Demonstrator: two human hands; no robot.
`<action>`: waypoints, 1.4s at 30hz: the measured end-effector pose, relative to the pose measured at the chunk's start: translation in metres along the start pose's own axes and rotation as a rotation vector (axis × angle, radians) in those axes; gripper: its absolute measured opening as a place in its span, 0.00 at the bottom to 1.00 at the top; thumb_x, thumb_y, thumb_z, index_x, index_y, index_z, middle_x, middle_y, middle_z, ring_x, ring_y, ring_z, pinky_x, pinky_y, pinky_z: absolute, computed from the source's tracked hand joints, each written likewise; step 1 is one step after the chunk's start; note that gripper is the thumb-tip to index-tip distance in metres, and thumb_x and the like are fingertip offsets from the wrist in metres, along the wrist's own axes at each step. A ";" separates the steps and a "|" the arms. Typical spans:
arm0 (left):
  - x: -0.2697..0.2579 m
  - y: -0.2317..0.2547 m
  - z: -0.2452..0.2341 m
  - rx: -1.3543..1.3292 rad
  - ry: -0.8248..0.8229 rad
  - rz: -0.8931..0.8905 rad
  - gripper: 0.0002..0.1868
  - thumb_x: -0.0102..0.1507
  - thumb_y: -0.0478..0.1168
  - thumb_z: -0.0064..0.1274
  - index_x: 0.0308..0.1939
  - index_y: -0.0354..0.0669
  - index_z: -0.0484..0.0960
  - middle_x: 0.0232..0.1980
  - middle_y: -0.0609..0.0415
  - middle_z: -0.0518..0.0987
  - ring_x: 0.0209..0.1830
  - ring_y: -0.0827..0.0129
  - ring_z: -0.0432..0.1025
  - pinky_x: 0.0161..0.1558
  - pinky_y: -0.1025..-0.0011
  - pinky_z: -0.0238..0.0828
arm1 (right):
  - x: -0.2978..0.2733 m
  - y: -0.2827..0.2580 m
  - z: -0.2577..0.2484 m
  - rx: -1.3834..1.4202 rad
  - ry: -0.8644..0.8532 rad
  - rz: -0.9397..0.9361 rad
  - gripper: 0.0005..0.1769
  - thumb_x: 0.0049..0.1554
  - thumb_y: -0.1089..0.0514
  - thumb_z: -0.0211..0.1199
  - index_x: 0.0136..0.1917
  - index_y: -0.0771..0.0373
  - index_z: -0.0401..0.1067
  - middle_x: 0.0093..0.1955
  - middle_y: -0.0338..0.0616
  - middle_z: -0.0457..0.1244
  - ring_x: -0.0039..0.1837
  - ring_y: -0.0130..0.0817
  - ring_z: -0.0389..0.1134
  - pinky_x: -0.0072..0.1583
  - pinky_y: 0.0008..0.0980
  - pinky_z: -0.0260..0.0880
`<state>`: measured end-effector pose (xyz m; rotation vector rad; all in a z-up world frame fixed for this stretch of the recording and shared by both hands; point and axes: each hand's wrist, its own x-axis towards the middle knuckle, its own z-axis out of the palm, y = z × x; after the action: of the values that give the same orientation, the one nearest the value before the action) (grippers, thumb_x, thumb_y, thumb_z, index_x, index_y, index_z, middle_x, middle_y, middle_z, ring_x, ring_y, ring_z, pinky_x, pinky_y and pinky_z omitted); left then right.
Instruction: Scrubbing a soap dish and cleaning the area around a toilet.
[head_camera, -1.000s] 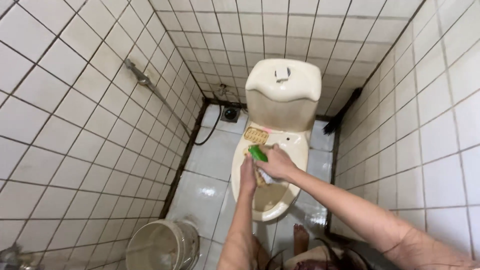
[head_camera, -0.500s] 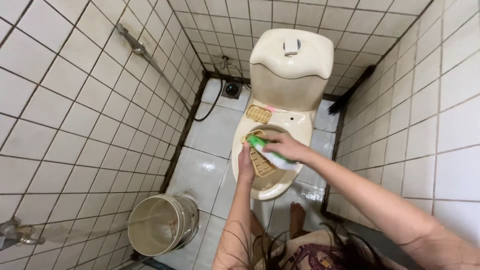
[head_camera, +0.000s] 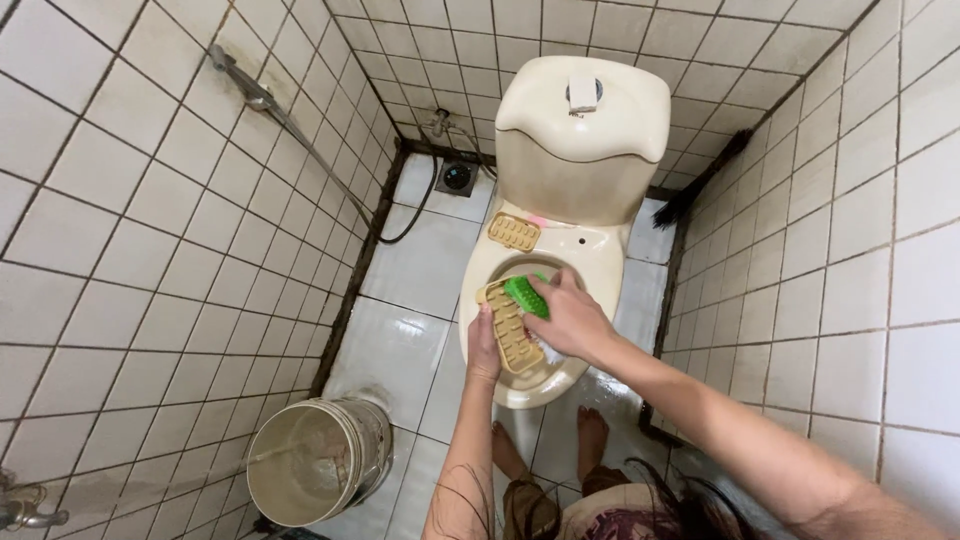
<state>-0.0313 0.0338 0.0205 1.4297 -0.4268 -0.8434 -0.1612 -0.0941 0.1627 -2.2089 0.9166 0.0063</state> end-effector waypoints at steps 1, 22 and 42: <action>0.001 -0.002 0.002 0.000 -0.002 -0.002 0.39 0.71 0.64 0.30 0.54 0.30 0.80 0.46 0.46 0.84 0.46 0.63 0.77 0.51 0.66 0.73 | 0.002 -0.003 0.002 0.000 0.000 0.002 0.42 0.50 0.43 0.64 0.76 0.55 0.62 0.67 0.58 0.55 0.62 0.55 0.68 0.65 0.45 0.69; 0.012 -0.020 0.024 -0.153 0.033 -0.124 0.34 0.70 0.63 0.34 0.63 0.40 0.75 0.57 0.48 0.79 0.55 0.66 0.74 0.57 0.69 0.72 | 0.019 0.003 -0.003 0.337 -0.309 0.266 0.40 0.55 0.42 0.57 0.80 0.47 0.60 0.55 0.67 0.71 0.49 0.51 0.73 0.54 0.49 0.75; 0.000 -0.033 0.018 0.267 -0.020 -0.030 0.37 0.72 0.64 0.33 0.57 0.32 0.81 0.53 0.44 0.83 0.53 0.62 0.74 0.58 0.67 0.66 | -0.001 -0.006 -0.005 -0.296 -0.286 0.016 0.30 0.57 0.47 0.59 0.72 0.54 0.68 0.64 0.59 0.61 0.62 0.47 0.68 0.60 0.42 0.76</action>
<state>-0.0522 0.0239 -0.0095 1.6774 -0.5500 -0.8491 -0.1594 -0.0939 0.1697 -2.3882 0.8128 0.4816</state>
